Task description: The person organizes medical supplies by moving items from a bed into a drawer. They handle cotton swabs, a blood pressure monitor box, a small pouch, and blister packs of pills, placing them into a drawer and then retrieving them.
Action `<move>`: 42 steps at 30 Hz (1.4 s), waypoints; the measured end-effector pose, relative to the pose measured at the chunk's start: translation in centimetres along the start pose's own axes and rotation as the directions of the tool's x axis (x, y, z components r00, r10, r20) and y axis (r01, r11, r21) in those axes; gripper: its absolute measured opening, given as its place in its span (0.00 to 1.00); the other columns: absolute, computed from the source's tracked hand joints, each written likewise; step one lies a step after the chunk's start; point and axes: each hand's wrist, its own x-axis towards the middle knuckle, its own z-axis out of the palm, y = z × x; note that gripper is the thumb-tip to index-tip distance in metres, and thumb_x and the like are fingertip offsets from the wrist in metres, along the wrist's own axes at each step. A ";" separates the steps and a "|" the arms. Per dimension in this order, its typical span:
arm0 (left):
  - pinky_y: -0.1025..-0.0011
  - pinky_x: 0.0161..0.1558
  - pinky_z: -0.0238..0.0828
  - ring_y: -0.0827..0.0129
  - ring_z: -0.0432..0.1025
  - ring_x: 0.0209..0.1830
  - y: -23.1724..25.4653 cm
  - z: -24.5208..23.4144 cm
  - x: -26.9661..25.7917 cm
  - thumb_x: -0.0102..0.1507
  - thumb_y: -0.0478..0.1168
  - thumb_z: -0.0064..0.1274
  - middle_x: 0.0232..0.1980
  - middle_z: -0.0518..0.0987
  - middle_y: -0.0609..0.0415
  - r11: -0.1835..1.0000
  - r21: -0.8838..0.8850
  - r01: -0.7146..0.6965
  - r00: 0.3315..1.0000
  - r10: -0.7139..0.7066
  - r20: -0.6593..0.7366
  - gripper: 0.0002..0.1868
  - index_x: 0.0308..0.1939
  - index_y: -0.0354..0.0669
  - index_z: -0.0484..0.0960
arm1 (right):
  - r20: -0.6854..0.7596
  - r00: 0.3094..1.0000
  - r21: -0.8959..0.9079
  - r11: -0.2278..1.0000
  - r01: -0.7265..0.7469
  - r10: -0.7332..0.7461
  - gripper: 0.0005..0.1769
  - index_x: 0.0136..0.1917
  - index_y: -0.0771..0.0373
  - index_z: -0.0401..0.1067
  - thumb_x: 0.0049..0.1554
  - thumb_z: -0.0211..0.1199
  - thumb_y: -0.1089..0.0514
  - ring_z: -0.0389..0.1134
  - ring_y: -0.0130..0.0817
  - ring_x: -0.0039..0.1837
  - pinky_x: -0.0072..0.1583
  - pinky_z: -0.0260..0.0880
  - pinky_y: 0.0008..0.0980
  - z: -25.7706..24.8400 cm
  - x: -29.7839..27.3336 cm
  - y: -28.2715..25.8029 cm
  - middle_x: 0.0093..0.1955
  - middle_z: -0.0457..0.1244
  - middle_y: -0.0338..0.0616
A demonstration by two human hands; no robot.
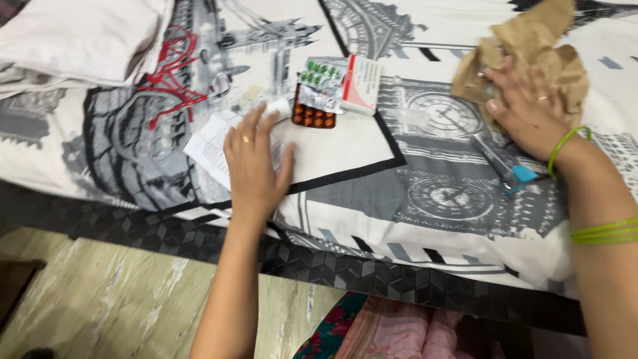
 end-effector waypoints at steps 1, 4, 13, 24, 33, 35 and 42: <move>0.42 0.75 0.47 0.47 0.61 0.74 1.4 0.1 -0.4 0.66 0.41 0.58 0.73 0.68 0.41 1.000 -0.013 -0.024 1.000 0.024 -0.004 0.28 0.69 0.40 0.69 | 0.026 0.999 0.090 0.996 -0.024 0.022 0.37 0.84 0.45 0.48 0.65 0.41 0.37 0.28 0.62 0.85 0.76 0.25 0.58 -0.5 -1.3 -0.5 0.87 0.40 0.52; 0.41 0.73 0.50 0.49 0.63 0.73 6.4 1.1 -1.7 0.64 0.41 0.58 0.71 0.70 0.44 0.965 -0.209 -0.156 0.982 0.174 0.073 0.26 0.66 0.43 0.71 | -0.057 0.997 0.143 0.988 0.063 -0.056 0.36 0.82 0.55 0.49 0.66 0.38 0.39 0.33 0.61 0.86 0.79 0.32 0.55 -1.8 -5.9 -2.5 0.86 0.44 0.51; 0.45 0.75 0.43 0.45 0.56 0.76 18.2 6.6 -5.5 0.58 0.51 0.56 0.75 0.62 0.36 0.375 -0.813 -0.446 0.371 0.904 0.213 0.44 0.73 0.33 0.62 | -0.626 0.711 0.022 0.919 -0.393 0.319 0.25 0.74 0.64 0.62 0.68 0.45 0.51 0.55 0.55 0.80 0.78 0.51 0.44 -1.2 -38.0 -8.8 0.75 0.59 0.54; 0.44 0.72 0.38 0.45 0.49 0.79 24.7 9.5 -6.8 0.50 0.37 0.60 0.81 0.54 0.47 0.513 -0.789 -0.337 0.238 0.858 0.455 0.49 0.76 0.48 0.59 | -0.576 0.262 -0.302 0.096 -0.948 0.774 0.24 0.50 0.60 0.72 0.57 0.61 0.37 0.71 0.50 0.48 0.52 0.71 0.47 11.3 -54.3 -12.8 0.43 0.68 0.51; 0.46 0.72 0.40 0.48 0.51 0.76 25.0 10.1 -7.3 0.52 0.41 0.59 0.79 0.54 0.48 0.477 -0.780 -0.406 0.262 0.878 0.400 0.42 0.71 0.49 0.63 | -0.637 0.375 -0.312 0.220 -0.924 0.673 0.21 0.48 0.62 0.71 0.57 0.60 0.41 0.69 0.47 0.47 0.49 0.69 0.44 10.4 -54.0 -12.5 0.44 0.68 0.48; 0.45 0.72 0.40 0.48 0.51 0.76 25.1 10.3 -7.5 0.53 0.42 0.58 0.79 0.55 0.48 0.476 -0.774 -0.419 0.270 0.879 0.394 0.41 0.71 0.49 0.63 | -0.658 0.404 -0.321 0.249 -0.914 0.635 0.21 0.50 0.62 0.72 0.57 0.60 0.42 0.69 0.46 0.47 0.49 0.69 0.43 10.3 -54.5 -12.5 0.45 0.68 0.47; 0.43 0.74 0.36 0.51 0.46 0.82 25.2 9.9 -7.3 0.52 0.40 0.56 0.80 0.56 0.51 0.424 -0.798 -0.428 0.173 0.905 0.388 0.41 0.71 0.55 0.66 | -0.650 0.382 -0.338 0.200 -0.920 0.657 0.20 0.47 0.59 0.71 0.59 0.60 0.40 0.69 0.43 0.47 0.49 0.68 0.42 9.5 -55.7 -10.3 0.43 0.67 0.44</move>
